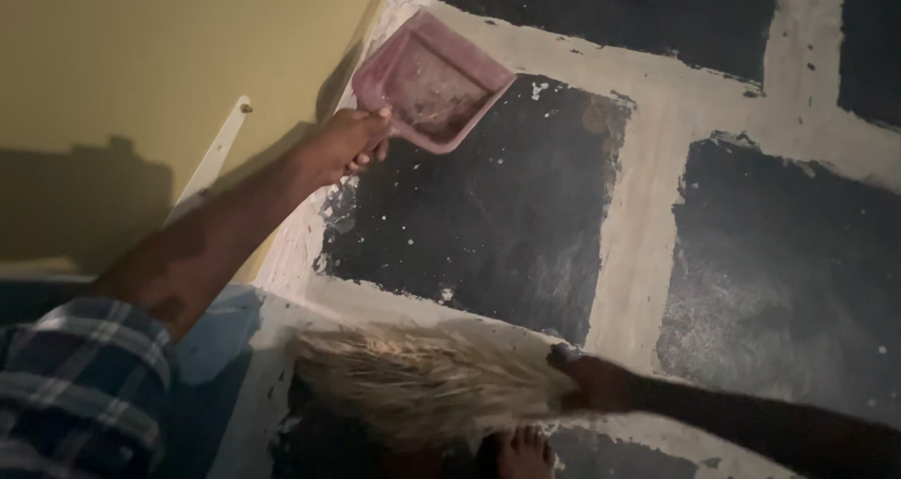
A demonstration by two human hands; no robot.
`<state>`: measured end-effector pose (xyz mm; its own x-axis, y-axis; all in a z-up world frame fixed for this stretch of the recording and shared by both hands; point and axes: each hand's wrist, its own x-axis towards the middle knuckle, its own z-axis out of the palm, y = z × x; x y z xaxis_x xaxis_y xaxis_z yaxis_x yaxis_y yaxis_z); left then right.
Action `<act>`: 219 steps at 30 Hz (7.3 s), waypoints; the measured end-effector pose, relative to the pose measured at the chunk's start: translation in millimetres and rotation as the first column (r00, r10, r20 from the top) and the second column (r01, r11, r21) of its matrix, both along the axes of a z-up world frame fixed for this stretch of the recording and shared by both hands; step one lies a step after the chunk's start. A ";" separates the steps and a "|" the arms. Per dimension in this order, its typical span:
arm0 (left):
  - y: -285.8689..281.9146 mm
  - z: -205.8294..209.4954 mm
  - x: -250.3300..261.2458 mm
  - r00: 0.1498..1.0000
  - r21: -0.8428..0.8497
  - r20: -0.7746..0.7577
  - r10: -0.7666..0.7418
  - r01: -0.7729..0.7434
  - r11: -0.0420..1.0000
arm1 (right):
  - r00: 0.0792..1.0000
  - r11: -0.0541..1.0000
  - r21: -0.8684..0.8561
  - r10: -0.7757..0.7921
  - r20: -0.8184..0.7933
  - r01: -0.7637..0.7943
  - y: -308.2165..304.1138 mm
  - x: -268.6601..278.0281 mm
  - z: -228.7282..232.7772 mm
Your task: The person sweeps the floor with a handheld broom, collecting debris into a dustpan while moving around the room.
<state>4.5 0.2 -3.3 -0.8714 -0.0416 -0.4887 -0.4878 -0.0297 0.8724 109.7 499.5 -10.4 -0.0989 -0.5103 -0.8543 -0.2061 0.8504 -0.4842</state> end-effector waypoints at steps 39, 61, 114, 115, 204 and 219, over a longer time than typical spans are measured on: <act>-4.3 19.6 -22.4 1.000 0.075 -0.018 -0.003 0.004 0.997 | 0.936 0.982 -0.094 -0.182 -0.303 0.161 -22.7 -53.6 -21.4; -28.0 2.2 -10.5 0.999 0.121 -0.027 0.029 -0.025 0.992 | 0.761 0.811 -0.246 -0.584 -0.284 0.530 95.8 -114.0 -21.5; 80.6 -140.8 -5.9 0.938 0.027 0.272 -0.214 0.215 0.976 | 0.400 0.987 0.131 0.084 -0.913 0.093 62.9 -177.2 13.9; 80.8 -143.2 -7.7 0.937 0.027 0.277 -0.214 0.215 0.976 | 0.402 0.995 0.097 0.075 -0.913 0.034 68.1 -161.5 14.5; 12.8 -64.3 50.3 0.888 -0.120 0.284 -0.363 0.408 0.905 | 0.628 0.953 -0.008 -0.207 -0.750 0.304 59.5 -32.7 58.5; 33.9 -124.9 19.1 0.870 0.018 0.374 -0.319 0.337 0.941 | 0.622 0.982 -0.045 -0.152 -0.768 0.183 100.2 -27.8 26.6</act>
